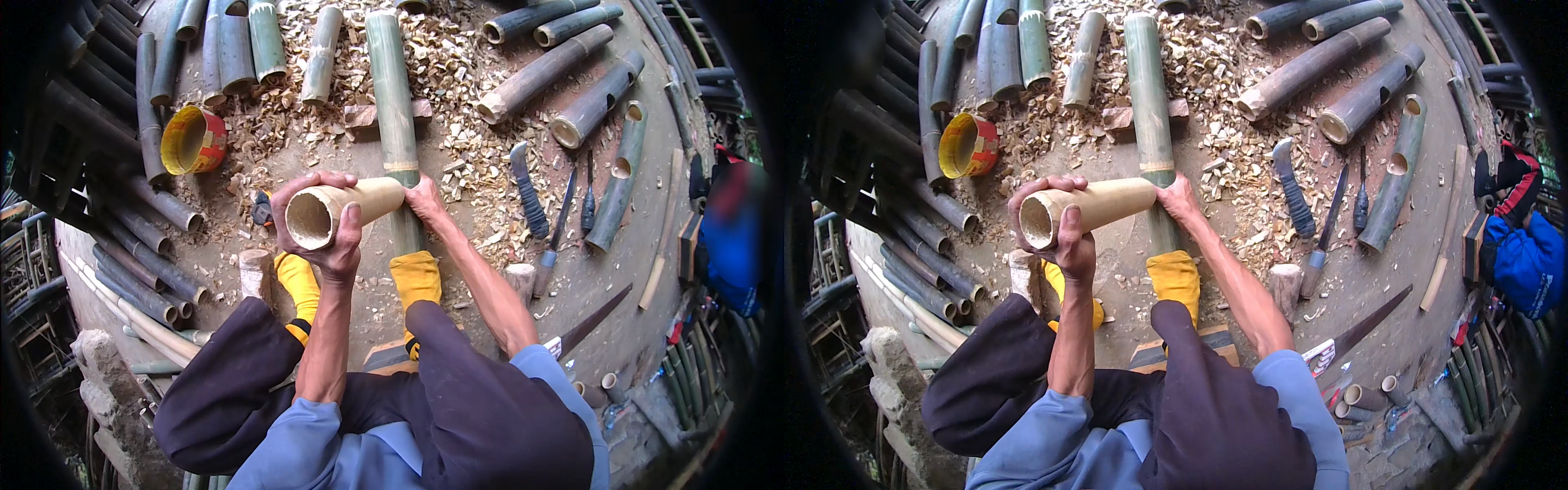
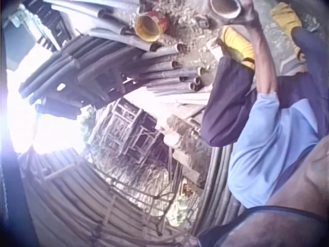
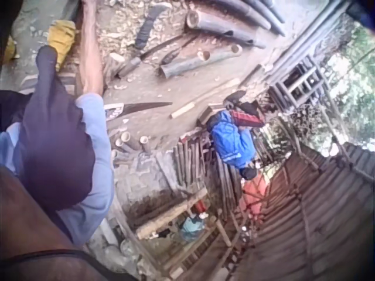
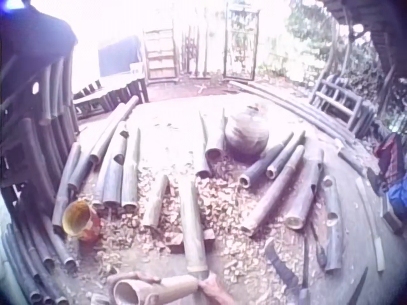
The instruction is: The person saws a bamboo section, shapes the edges of the pieces with a knife, and measures a long bamboo pole using a tape measure.
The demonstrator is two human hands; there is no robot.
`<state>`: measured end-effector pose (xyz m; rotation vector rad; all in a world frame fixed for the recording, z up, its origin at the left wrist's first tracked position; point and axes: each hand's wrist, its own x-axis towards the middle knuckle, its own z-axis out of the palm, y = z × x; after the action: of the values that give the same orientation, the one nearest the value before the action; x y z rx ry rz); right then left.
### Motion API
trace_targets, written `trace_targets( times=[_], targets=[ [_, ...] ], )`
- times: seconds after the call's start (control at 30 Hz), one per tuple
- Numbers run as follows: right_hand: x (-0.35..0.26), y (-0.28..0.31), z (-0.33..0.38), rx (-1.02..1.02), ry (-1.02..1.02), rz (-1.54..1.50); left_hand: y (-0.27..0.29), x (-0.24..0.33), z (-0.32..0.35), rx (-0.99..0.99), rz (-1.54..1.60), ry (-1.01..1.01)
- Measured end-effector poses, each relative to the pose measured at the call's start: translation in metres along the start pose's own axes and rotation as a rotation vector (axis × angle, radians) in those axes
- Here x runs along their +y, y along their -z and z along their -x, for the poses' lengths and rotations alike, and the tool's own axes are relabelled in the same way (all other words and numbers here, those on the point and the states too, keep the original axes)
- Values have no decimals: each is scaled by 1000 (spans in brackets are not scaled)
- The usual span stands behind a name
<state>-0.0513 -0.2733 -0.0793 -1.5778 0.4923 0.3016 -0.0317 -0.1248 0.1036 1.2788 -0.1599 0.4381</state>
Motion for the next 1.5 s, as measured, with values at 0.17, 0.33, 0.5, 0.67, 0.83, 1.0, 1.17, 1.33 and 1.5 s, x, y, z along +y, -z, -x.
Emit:
trace_targets(
  times=[0.17, 0.33, 0.5, 0.67, 0.83, 1.0, 1.17, 1.33, 1.5],
  targets=[
    [-9, 4, 18, 152, -92, 359, -6, -7, -4, -33, 73, 40],
    [-52, 25, 60, 163, -33, 187, -11, -3, -3, -236, 10, 2],
    [-57, 16, 68, 84, 138, -37, -19, -1, 1, -404, -80, -74],
    [-55, 13, 60, 78, 196, 91, -19, -10, 2, -390, -35, -112],
    [-54, 13, 59, 81, 201, 135, -20, -26, 4, -321, 38, -171],
    [-53, 11, 58, 87, 233, 152, -15, -17, 0, -433, -72, -75],
    [-57, 10, 58, 75, 229, 172, -12, -17, -4, -409, -82, -68],
    [-57, 18, 62, 131, 247, 225, -20, -18, -1, -388, -85, -76],
    [-28, 96, 89, 610, 128, 364, -14, -18, 0, -398, -102, -73]
  ],
)
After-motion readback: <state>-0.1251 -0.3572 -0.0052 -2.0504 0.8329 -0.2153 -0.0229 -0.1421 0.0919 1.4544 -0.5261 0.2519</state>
